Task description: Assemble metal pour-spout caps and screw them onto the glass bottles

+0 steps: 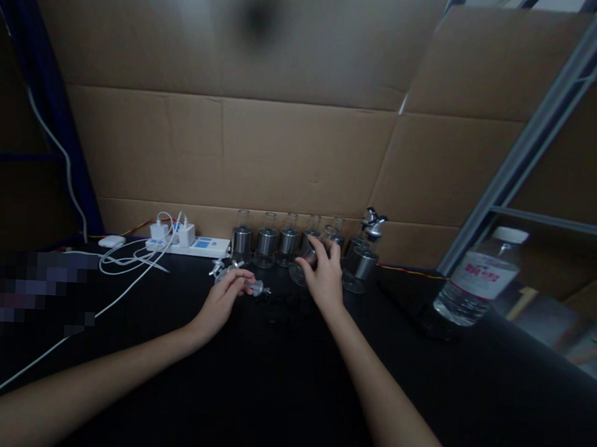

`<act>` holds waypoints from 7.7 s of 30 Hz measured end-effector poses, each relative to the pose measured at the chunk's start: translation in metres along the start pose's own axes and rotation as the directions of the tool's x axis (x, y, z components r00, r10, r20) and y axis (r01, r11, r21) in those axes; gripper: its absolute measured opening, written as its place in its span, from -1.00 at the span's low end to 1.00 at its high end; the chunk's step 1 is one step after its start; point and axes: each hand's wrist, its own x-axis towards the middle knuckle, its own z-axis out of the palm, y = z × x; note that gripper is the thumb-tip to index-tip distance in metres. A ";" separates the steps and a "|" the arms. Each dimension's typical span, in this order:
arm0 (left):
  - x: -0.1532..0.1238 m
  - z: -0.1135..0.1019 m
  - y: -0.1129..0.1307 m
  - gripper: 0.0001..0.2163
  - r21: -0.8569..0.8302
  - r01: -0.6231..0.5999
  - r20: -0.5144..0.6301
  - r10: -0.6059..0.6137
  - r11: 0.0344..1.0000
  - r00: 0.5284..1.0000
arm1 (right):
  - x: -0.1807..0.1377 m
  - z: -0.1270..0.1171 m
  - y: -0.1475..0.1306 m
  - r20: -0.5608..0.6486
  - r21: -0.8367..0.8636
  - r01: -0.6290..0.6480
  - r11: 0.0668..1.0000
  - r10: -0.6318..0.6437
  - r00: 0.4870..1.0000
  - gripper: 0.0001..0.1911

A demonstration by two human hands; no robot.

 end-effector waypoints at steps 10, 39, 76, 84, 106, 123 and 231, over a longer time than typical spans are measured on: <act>-0.003 -0.017 0.019 -0.75 0.570 -0.576 0.492 0.318 0.587 0.811 | -0.005 0.009 0.021 0.138 -0.045 0.044 0.998 -0.037 0.990 -0.53; 0.006 -0.019 0.010 -0.85 0.427 -0.308 0.060 0.313 0.850 0.948 | -0.011 -0.008 -0.073 0.016 0.209 0.152 0.966 -0.159 0.987 -0.76; 0.012 -0.021 0.002 -0.78 0.130 -0.091 0.013 0.090 0.987 0.996 | -0.020 -0.007 -0.086 0.102 0.424 0.264 0.866 -0.335 0.937 -0.77; 0.012 -0.023 0.001 -0.78 0.185 -0.145 0.027 0.143 0.972 0.989 | -0.018 -0.006 -0.084 0.091 0.426 0.236 0.873 -0.301 0.949 -0.80; 0.015 -0.019 0.000 -0.89 0.306 -0.287 0.018 0.296 0.907 0.955 | -0.020 0.004 -0.076 0.151 0.394 0.127 0.910 -0.201 0.968 -0.81; 0.016 -0.019 -0.009 -0.75 0.160 -0.229 0.041 0.225 0.960 0.973 | -0.021 0.011 -0.071 0.224 0.469 -0.160 0.869 0.058 0.973 -0.85; 0.004 -0.014 0.007 -0.54 0.281 -0.316 0.110 0.296 0.906 0.949 | -0.021 0.014 -0.072 0.290 0.569 -0.155 0.808 -0.020 0.957 -0.72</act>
